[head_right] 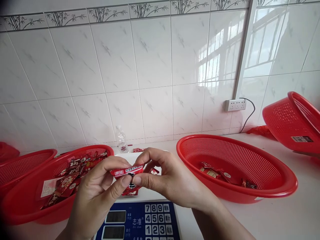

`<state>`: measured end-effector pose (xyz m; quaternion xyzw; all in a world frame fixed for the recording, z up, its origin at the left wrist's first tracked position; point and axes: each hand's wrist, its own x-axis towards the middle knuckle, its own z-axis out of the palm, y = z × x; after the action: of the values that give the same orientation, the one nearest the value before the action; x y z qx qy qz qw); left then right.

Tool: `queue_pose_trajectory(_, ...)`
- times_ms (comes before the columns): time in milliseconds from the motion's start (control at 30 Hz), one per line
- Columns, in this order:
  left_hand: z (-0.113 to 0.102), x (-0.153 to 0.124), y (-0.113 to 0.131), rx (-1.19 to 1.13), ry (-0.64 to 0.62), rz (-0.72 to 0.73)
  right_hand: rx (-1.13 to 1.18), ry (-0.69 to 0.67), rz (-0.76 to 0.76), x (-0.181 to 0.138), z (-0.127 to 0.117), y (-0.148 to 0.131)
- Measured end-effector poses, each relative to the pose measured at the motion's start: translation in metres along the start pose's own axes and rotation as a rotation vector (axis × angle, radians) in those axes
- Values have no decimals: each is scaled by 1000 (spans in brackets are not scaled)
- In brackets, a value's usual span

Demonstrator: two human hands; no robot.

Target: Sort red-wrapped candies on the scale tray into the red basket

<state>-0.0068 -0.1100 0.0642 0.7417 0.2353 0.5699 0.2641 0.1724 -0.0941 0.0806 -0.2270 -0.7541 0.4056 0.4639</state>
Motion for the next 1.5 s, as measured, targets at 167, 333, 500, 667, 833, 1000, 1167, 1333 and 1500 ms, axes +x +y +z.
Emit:
queue_pose_trajectory(167,3,-3,-5,130,153,173,17,12,-3,-1,1,0)
queue_pose_trajectory(333,5,-6,-6,273,234,345,20,19,-6,-1,2,3)
queue_pose_trajectory(500,3,-5,-2,326,190,335,33,7,-1,0,3,2)
queue_pose_trajectory(667,3,-6,1,264,167,266,27,2,7,1,4,1)
queue_pose_trajectory(833,3,-5,3,224,151,200,18,1,3,0,4,3)
queue_pose_trajectory(1000,3,-5,3,207,144,169,18,-8,7,0,3,4)
queue_pose_trajectory(1167,3,-6,3,207,146,161,-3,-2,-6,0,3,5)
queue_pose_trajectory(1333,3,-6,3,205,148,158,2,-5,-1,0,3,5)
queue_pose_trajectory(1500,3,-5,2,183,145,167,-12,2,1,0,3,3)
